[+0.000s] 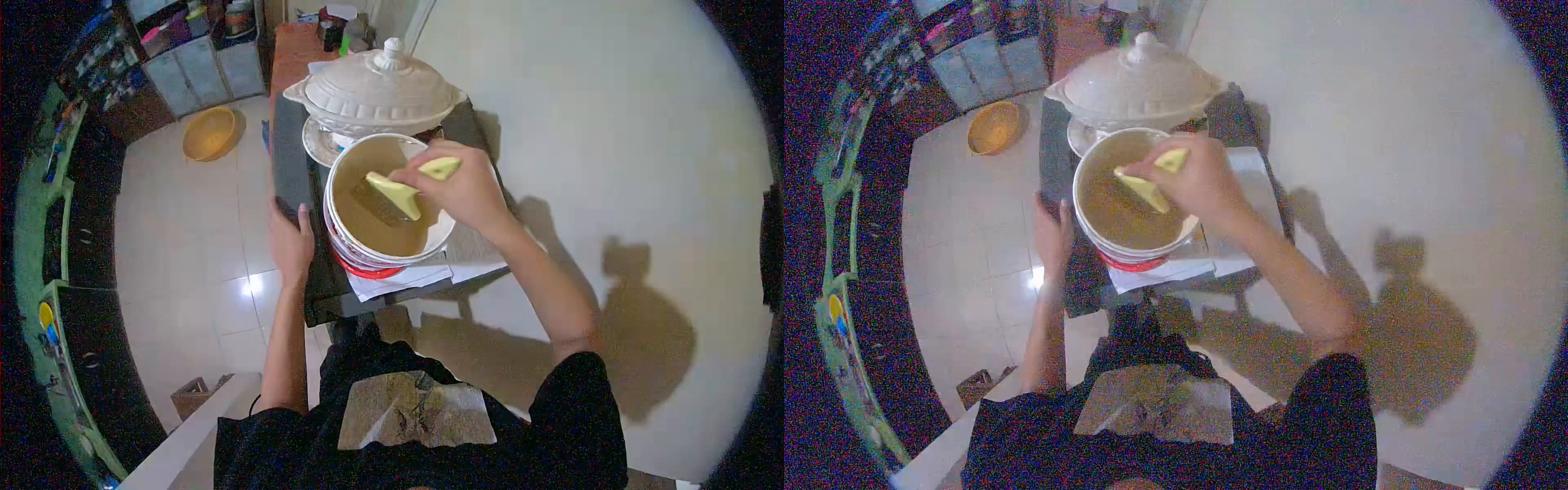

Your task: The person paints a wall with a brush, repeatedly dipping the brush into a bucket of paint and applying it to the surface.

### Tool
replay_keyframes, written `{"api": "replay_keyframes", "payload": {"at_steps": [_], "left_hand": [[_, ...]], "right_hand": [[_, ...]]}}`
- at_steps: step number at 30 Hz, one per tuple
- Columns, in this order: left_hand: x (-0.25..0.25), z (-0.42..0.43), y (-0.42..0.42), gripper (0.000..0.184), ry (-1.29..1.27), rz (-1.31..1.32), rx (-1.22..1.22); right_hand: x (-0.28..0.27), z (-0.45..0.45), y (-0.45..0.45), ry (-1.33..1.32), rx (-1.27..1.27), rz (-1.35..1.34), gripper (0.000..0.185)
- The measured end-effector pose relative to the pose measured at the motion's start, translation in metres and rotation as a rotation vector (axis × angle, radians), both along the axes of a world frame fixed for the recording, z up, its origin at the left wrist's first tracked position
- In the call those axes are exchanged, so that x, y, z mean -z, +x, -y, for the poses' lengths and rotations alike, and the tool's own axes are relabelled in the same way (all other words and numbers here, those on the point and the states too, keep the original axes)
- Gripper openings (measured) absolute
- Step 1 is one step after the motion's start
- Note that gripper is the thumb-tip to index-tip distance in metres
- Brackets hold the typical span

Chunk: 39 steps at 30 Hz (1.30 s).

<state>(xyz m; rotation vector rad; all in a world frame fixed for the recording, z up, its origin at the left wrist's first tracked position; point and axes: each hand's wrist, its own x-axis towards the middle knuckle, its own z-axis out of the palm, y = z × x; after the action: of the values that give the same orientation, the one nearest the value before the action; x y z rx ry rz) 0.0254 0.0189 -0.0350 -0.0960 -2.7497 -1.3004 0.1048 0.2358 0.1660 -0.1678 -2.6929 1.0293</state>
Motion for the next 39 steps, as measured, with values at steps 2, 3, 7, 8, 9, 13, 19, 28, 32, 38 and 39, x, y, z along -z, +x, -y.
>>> {"api": "replay_keyframes", "payload": {"at_steps": [2, 3, 7, 8, 9, 13, 19, 28, 32, 38, 39], "left_hand": [[-0.003, 0.001, -0.001, 0.063, 0.041, -0.025, 0.005], [-0.004, 0.001, -0.001, 0.063, 0.075, -0.047, 0.021], [-0.01, 0.0, 0.002, 0.064, 0.047, 0.016, 0.006], [-0.006, -0.001, 0.0, 0.064, 0.053, 0.012, 0.004], [-0.001, -0.001, -0.002, 0.064, 0.039, 0.001, -0.011], [0.011, -0.001, -0.002, 0.064, 0.033, -0.065, -0.026], [-0.002, 0.0, 0.0, 0.064, 0.016, -0.054, 0.006], [0.006, 0.0, -0.002, 0.063, 0.063, -0.013, 0.046], [0.005, 0.0, -0.003, 0.062, 0.094, -0.034, 0.126], [0.01, -0.004, -0.003, 0.061, -0.002, -0.051, 0.099], [0.008, -0.002, -0.004, 0.062, 0.036, -0.057, 0.107]], "right_hand": [[-0.017, -0.006, 0.012, -0.064, 0.02, -0.054, 0.023], [-0.026, -0.007, 0.02, -0.174, 0.088, -0.088, 0.022], [-0.04, -0.023, 0.042, -0.45, 0.309, -0.127, 0.024], [-0.04, -0.026, 0.045, -0.444, 0.306, -0.132, 0.024], [-0.039, -0.029, 0.048, -0.541, 0.369, -0.172, 0.026], [-0.027, -0.043, 0.064, -0.719, 0.385, -0.34, 0.031], [-0.021, -0.048, 0.099, -0.55, 0.289, -0.646, 0.021], [-0.009, -0.039, 0.116, -0.333, 0.304, -0.663, 0.026], [0.006, -0.044, 0.115, -0.181, 0.197, -0.744, 0.021], [0.009, -0.039, 0.118, -0.241, 0.166, -0.788, 0.011], [0.013, -0.041, 0.118, -0.231, 0.219, -0.81, 0.013]]}}
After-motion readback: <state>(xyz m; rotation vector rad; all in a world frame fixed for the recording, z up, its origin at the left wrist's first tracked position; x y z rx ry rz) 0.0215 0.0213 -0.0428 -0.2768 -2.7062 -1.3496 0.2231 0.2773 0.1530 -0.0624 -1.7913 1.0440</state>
